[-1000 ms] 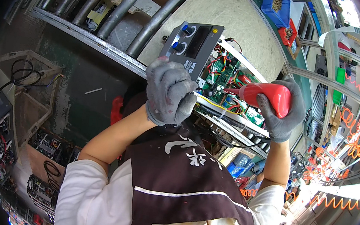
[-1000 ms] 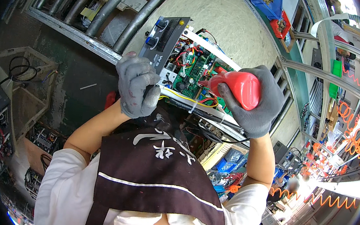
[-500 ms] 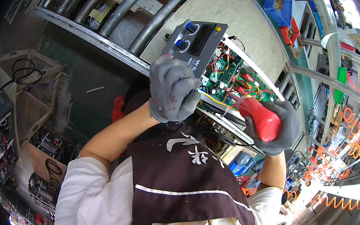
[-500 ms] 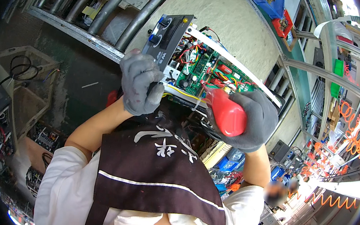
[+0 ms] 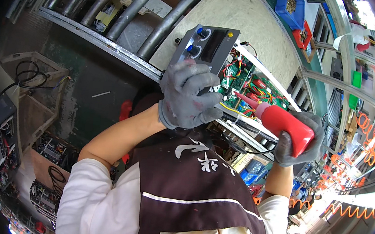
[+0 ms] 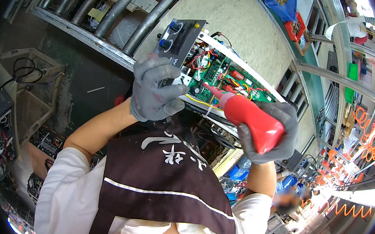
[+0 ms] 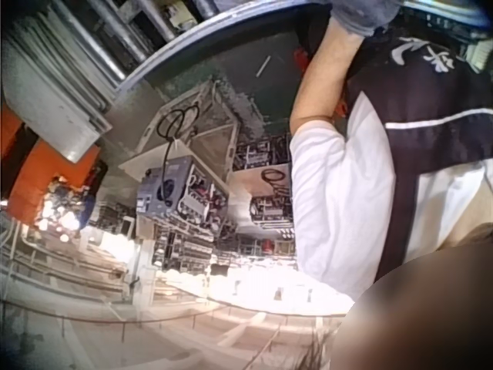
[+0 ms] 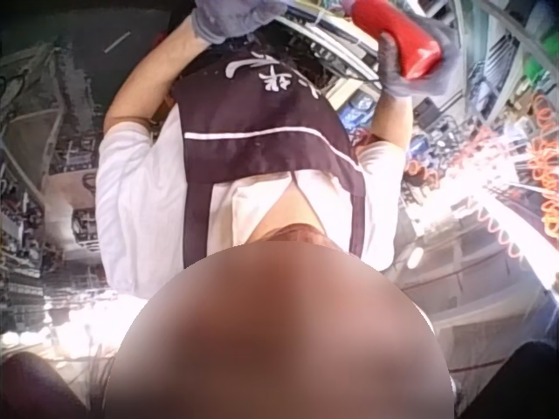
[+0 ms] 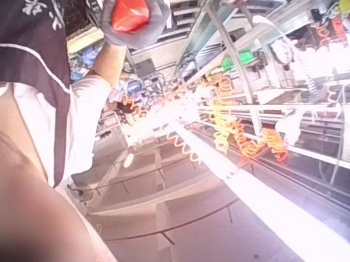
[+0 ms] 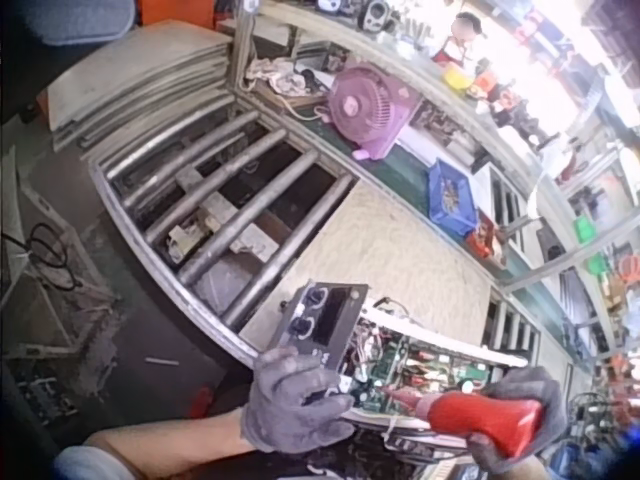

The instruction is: Assembling, gluing, and testing electronic power supply units on a conveyor assembly line.

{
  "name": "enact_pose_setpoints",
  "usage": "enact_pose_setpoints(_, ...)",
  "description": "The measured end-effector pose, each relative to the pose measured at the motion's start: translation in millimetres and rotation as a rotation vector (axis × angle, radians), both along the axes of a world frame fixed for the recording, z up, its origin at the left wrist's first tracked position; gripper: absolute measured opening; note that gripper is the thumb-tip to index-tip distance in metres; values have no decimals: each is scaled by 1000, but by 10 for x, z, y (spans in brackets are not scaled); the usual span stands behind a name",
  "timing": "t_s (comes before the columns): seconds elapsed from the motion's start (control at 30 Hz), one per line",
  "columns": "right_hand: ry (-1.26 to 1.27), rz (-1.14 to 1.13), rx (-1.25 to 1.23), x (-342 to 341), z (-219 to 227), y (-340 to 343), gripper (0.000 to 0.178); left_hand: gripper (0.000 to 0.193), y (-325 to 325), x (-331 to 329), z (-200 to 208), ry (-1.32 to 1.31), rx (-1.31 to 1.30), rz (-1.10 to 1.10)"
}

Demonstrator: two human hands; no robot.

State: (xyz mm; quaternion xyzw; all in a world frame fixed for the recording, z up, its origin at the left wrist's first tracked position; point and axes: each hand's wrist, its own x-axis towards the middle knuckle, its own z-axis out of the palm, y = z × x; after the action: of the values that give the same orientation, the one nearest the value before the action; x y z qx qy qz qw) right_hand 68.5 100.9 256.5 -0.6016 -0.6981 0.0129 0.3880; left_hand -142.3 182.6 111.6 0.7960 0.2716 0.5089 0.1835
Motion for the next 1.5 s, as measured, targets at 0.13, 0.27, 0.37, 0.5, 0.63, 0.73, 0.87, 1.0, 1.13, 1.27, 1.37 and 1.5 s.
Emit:
enact_pose_setpoints(0.13,-106,103,-144,-140,-17,93,45,28,-42,6,-36,-5,-17,7)
enact_pose_setpoints(0.27,-267,202,-138,-202,-35,220,45,25,-34,37,-33,-38,-21,-11)
enact_pose_setpoints(0.37,-356,244,-96,-212,-81,270,55,23,-42,51,-70,-21,-19,-30)
enact_pose_setpoints(0.5,-368,275,-123,-197,-63,300,55,24,-36,18,-60,-2,-30,-49)
enact_pose_setpoints(0.63,-341,168,-170,-278,1,385,46,24,-32,24,-67,-13,-23,-33)
enact_pose_setpoints(0.73,-316,118,-190,-303,4,490,43,23,-41,35,-72,-11,-27,-19)
enact_pose_setpoints(0.87,-347,110,-265,-383,109,630,43,21,-61,31,-39,-17,-62,-6)
enact_pose_setpoints(1.0,-358,156,-346,-426,143,753,41,21,-68,42,-46,-22,-57,18)
enact_pose_setpoints(1.13,-363,61,-344,-447,212,822,40,23,-75,33,-66,-10,-45,35)
enact_pose_setpoints(1.27,-155,-151,-310,-298,272,691,38,20,-66,47,-49,-32,-36,8)
enact_pose_setpoints(1.37,-155,-48,-271,-254,223,639,40,20,-63,39,-49,-35,-33,9)
enact_pose_setpoints(1.5,-291,59,-288,-382,138,609,37,20,-41,36,-52,-43,-24,15)
